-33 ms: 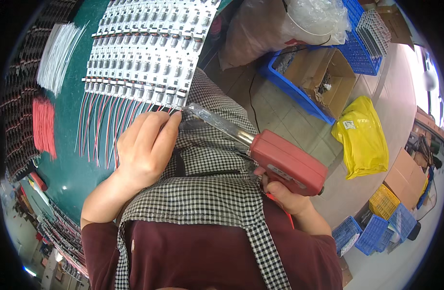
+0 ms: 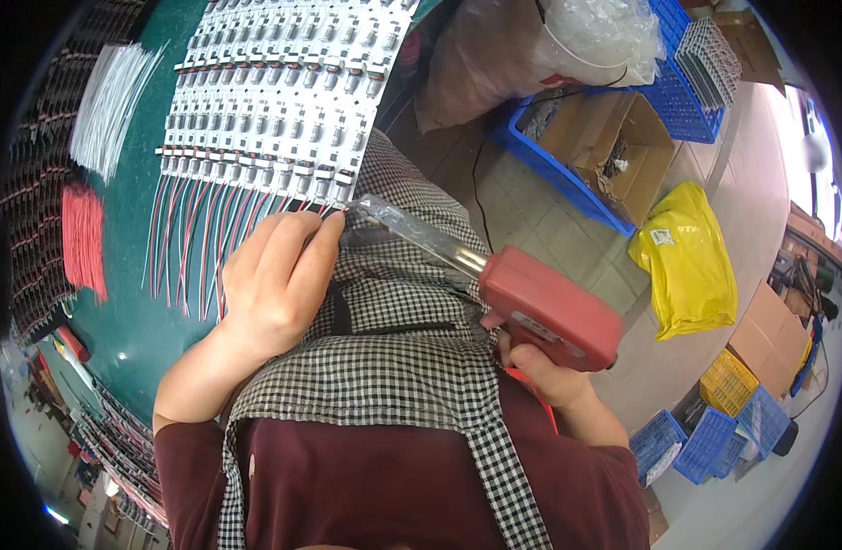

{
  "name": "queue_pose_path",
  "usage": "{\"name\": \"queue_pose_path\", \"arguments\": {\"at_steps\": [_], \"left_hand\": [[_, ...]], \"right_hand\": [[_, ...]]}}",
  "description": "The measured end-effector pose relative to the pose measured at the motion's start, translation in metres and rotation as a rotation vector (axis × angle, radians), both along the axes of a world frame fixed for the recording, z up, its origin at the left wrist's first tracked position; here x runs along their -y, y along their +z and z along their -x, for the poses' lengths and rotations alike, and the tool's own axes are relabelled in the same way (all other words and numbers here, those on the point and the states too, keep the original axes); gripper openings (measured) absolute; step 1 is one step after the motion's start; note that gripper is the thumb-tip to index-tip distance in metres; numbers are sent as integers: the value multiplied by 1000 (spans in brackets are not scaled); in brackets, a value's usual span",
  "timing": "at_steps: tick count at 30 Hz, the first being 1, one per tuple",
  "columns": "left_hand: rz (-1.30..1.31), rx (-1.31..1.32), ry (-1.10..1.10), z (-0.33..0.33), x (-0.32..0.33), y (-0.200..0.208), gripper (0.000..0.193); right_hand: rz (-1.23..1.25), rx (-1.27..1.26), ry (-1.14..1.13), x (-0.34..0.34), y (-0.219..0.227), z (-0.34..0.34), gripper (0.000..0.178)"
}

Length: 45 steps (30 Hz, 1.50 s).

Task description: The person assembles LED light strips by connecting wires to components with a soldering iron.

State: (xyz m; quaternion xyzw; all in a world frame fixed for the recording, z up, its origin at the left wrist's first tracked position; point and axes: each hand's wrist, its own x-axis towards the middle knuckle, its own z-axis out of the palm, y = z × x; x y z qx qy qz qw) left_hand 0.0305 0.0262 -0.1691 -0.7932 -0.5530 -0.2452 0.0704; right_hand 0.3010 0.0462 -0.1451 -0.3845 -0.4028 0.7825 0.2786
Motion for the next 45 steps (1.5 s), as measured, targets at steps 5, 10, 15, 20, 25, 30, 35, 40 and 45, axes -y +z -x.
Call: {"name": "queue_pose_path", "arguments": {"at_steps": [5, 10, 15, 20, 25, 30, 35, 40, 45], "left_hand": [[38, 45, 22, -2, 0, 4, 24], [73, 47, 31, -2, -1, 6, 23], [79, 25, 14, 1, 2, 12, 22], [110, 40, 122, 24, -3, 28, 28], [269, 15, 220, 57, -17, 43, 39], [284, 115, 140, 59, -20, 35, 37], [229, 107, 165, 62, -21, 26, 27], [218, 158, 165, 74, -12, 18, 26], [173, 154, 130, 83, -13, 7, 26]], "right_hand": [[-72, 153, -107, -5, 1, 3, 72], [-100, 136, -88, -6, 1, 8, 71], [-164, 82, -108, -9, 6, 8, 68], [-413, -67, -255, -40, 12, 10, 55], [-851, -50, -464, -99, 35, 32, 40], [-993, 246, -547, -197, 9, 67, 37], [-739, -95, -615, -221, 3, 102, 32], [-668, -71, -604, -189, -1, 93, 29], [-624, -120, -521, -158, 4, 74, 32]]}}
